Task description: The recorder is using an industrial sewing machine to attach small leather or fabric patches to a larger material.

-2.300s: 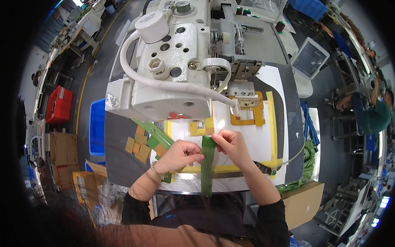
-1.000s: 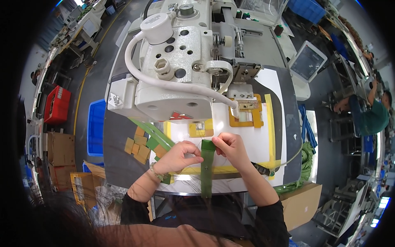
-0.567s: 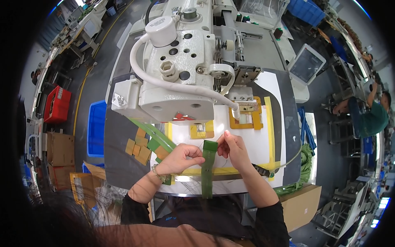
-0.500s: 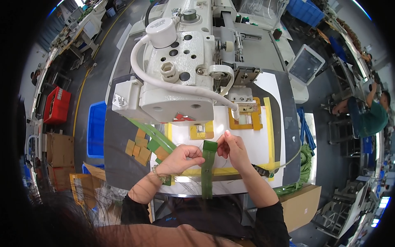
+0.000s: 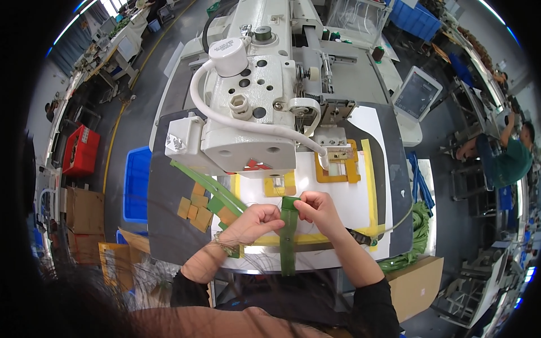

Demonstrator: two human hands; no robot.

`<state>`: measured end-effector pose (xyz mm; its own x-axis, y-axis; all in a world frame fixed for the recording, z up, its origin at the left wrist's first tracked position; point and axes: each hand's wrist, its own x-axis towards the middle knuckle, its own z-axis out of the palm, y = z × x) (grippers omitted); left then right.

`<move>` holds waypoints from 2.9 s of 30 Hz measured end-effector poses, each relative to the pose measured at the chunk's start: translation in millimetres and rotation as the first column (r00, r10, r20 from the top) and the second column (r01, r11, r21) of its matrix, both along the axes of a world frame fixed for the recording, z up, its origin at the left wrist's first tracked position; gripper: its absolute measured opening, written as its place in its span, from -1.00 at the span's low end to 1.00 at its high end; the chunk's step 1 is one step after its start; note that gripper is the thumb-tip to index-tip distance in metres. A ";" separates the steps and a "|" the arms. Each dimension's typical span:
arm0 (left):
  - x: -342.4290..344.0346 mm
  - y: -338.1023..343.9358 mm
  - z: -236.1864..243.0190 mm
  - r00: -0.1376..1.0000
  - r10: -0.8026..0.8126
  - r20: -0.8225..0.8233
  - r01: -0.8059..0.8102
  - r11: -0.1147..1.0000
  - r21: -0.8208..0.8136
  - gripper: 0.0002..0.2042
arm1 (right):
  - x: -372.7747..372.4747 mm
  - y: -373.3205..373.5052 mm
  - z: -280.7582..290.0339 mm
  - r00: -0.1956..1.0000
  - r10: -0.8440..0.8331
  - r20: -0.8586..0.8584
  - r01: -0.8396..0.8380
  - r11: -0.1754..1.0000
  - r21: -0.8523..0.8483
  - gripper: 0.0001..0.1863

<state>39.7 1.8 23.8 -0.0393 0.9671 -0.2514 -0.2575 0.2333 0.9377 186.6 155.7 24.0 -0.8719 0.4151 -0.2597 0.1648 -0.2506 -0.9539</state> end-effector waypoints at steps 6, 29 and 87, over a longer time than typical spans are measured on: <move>3.7 1.3 4.8 1.000 -0.011 0.028 0.013 0.998 -0.056 -0.89 | -0.2 0.9 -0.6 0.999 -0.026 -0.018 0.026 0.999 -0.044 -0.74; -116.5 -70.7 59.3 0.252 0.543 -0.801 -0.402 0.812 0.424 -0.71 | -8.6 -5.4 -1.5 0.988 0.141 -0.060 -0.150 0.971 -0.186 -0.80; -133.9 -130.2 24.1 0.516 0.733 -0.442 -0.705 0.657 0.267 -0.75 | -9.6 -11.6 -10.2 0.982 0.186 -0.012 -0.187 0.982 -0.040 -0.80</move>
<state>-94.2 -128.5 47.9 -0.8242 0.5630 0.0606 0.1591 0.1275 0.9790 177.0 144.1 13.9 -0.9352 0.2339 -0.2657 0.2046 -0.2553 -0.9450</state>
